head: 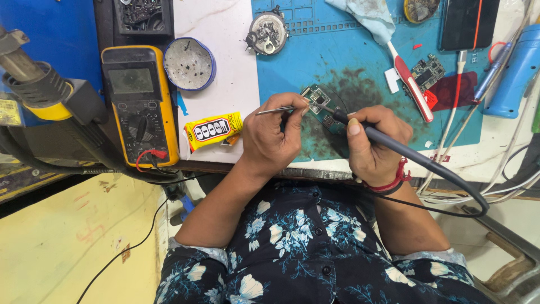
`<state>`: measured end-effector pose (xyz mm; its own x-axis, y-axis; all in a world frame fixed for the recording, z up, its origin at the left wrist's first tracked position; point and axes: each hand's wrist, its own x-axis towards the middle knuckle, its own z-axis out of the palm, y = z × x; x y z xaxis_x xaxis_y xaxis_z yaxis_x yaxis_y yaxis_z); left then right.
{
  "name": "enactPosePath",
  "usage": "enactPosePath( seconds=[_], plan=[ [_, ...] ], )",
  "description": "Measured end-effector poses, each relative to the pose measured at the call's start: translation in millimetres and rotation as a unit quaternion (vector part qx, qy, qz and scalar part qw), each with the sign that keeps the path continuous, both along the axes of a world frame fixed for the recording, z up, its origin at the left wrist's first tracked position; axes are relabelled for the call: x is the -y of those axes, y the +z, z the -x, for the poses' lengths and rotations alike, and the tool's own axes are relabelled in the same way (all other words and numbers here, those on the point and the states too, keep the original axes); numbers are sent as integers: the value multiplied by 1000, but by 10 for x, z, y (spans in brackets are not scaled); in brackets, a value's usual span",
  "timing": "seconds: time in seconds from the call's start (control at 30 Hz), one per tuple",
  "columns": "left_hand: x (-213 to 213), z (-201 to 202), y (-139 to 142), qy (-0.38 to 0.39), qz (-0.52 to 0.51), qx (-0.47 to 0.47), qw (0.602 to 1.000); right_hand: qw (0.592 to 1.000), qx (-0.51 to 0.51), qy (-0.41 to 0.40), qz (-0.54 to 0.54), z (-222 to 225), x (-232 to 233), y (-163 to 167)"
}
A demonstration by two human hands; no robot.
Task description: The person solders components on a small green circuit board at a workbench, holding the board steady with one hand while applying a soldering iron with the other, and uses tweezers to position and adjust parts on the board.
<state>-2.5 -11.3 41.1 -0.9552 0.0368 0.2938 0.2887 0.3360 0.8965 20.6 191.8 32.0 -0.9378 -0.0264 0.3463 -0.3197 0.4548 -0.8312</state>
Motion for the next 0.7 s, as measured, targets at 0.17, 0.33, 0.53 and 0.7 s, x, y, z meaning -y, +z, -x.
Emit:
enactPosePath(
  seconds=[0.17, 0.33, 0.53, 0.7],
  plan=[
    [4, 5, 0, 2, 5, -3, 1000, 1000, 5, 0, -6, 0, -8, 14],
    [5, 0, -1, 2, 8, -7, 1000, 1000, 5, 4, 0, 1, -1, 35],
    [5, 1, -3, 4, 6, -10, 1000, 1000, 8, 7, -13, 6, 4, 67],
    [2, 1, -7, 7, 7, -10, 1000, 1000, 7, 3, -19, 9, 7, 80]
  ],
)
